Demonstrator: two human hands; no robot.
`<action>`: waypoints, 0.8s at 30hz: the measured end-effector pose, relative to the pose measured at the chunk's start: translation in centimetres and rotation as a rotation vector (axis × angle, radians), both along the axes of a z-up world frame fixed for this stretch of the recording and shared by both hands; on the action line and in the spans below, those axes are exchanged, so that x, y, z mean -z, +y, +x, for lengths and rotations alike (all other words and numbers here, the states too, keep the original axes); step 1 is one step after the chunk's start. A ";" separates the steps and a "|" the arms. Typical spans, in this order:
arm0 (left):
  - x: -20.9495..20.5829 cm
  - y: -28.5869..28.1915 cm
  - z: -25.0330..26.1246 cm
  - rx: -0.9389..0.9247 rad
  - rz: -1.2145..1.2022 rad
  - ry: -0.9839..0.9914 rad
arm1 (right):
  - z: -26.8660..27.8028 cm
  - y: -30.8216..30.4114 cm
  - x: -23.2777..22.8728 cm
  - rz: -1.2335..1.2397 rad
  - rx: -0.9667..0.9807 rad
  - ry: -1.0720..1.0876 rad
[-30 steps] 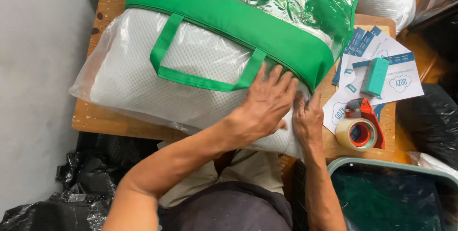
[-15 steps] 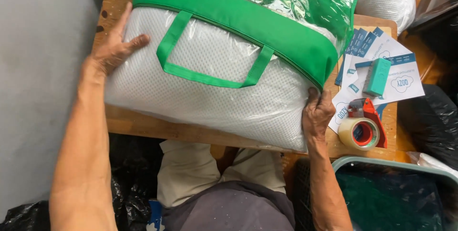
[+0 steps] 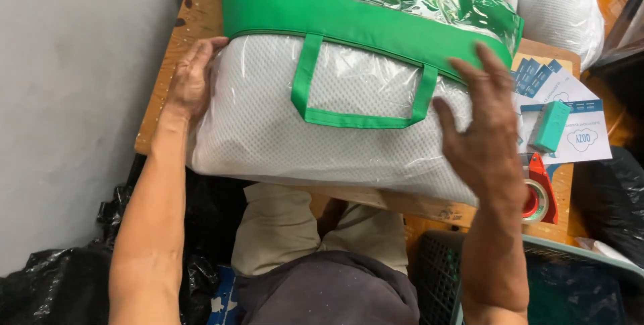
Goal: A person uses a smoothing tool on a pillow before carefully sliding it into a green zippered carrying bag.
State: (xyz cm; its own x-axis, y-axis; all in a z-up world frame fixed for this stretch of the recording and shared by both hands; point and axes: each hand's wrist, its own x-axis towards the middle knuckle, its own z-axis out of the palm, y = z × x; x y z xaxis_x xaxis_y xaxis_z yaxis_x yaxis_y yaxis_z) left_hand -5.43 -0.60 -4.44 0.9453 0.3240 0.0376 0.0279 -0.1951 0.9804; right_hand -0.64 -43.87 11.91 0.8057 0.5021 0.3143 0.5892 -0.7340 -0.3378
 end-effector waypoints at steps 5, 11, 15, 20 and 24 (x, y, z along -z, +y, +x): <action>3.8 2.3 3.0 -0.075 -0.108 -0.175 | -3.6 14.7 2.7 -0.035 -0.527 -0.090; 5.8 3.1 4.2 -0.100 -0.398 -0.112 | -5.4 21.4 9.2 -0.528 -0.588 -0.395; 7.9 3.4 4.3 -0.194 -0.614 -0.047 | -4.8 21.7 9.2 -0.412 -0.573 -0.254; 6.1 2.5 1.2 -0.192 -0.667 0.041 | -3.1 22.2 10.3 -0.307 -0.502 -0.252; 4.3 2.1 -1.4 -0.163 -0.556 0.092 | -0.6 23.2 12.7 -0.255 -0.400 -0.257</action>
State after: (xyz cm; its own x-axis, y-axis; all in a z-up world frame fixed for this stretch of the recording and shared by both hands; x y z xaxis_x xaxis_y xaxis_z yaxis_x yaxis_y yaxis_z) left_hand -6.85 1.52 -8.71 0.8728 0.4132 -0.2598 0.1045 0.3617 0.9264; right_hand -1.26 -20.63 -0.81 0.4491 0.8403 0.3036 0.8798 -0.4751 0.0137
